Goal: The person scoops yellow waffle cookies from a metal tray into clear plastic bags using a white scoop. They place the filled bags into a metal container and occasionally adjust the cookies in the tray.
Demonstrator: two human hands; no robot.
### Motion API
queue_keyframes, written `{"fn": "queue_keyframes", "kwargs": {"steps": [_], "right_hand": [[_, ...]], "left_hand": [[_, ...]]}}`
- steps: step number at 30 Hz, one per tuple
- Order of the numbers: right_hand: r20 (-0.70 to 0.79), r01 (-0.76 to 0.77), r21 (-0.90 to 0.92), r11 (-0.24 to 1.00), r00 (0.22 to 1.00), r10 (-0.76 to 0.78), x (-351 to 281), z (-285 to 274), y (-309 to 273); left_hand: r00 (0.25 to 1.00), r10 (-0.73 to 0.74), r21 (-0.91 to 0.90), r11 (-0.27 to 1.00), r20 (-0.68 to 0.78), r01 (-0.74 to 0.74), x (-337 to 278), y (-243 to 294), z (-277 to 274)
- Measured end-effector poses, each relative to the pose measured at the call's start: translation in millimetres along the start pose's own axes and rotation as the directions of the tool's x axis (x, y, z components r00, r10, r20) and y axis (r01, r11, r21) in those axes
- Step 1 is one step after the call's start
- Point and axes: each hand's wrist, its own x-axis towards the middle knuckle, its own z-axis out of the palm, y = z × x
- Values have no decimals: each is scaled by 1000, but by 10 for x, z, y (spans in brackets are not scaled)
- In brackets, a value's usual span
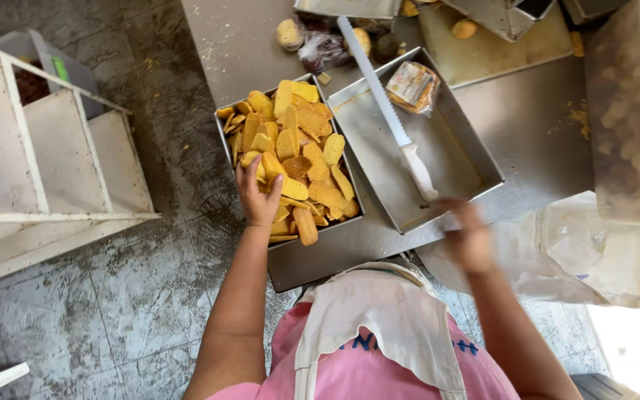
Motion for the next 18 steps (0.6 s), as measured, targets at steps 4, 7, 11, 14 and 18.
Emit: {"fn": "queue_keyframes", "kwargs": {"steps": [4, 7, 11, 14, 18], "right_hand": [[364, 639, 94, 764, 692, -624, 386, 1086, -1179], [482, 746, 63, 662, 558, -675, 457, 1486, -1543], [540, 708, 2, 706, 594, -597, 564, 1624, -1534], [380, 762, 78, 643, 573, -726, 511, 1544, -1524], [164, 751, 57, 657, 643, -749, 549, 1359, -1613]], "left_hand": [[1000, -18, -8, 1000, -21, 18, -14, -58, 34], [998, -41, -18, 999, -38, 41, -28, -90, 50], [999, -27, -38, 999, -41, 25, -7, -112, 29], [996, -93, -75, 993, 6, 93, 16, -133, 15], [998, -36, 20, 999, -51, 37, -32, -100, 61]]}}
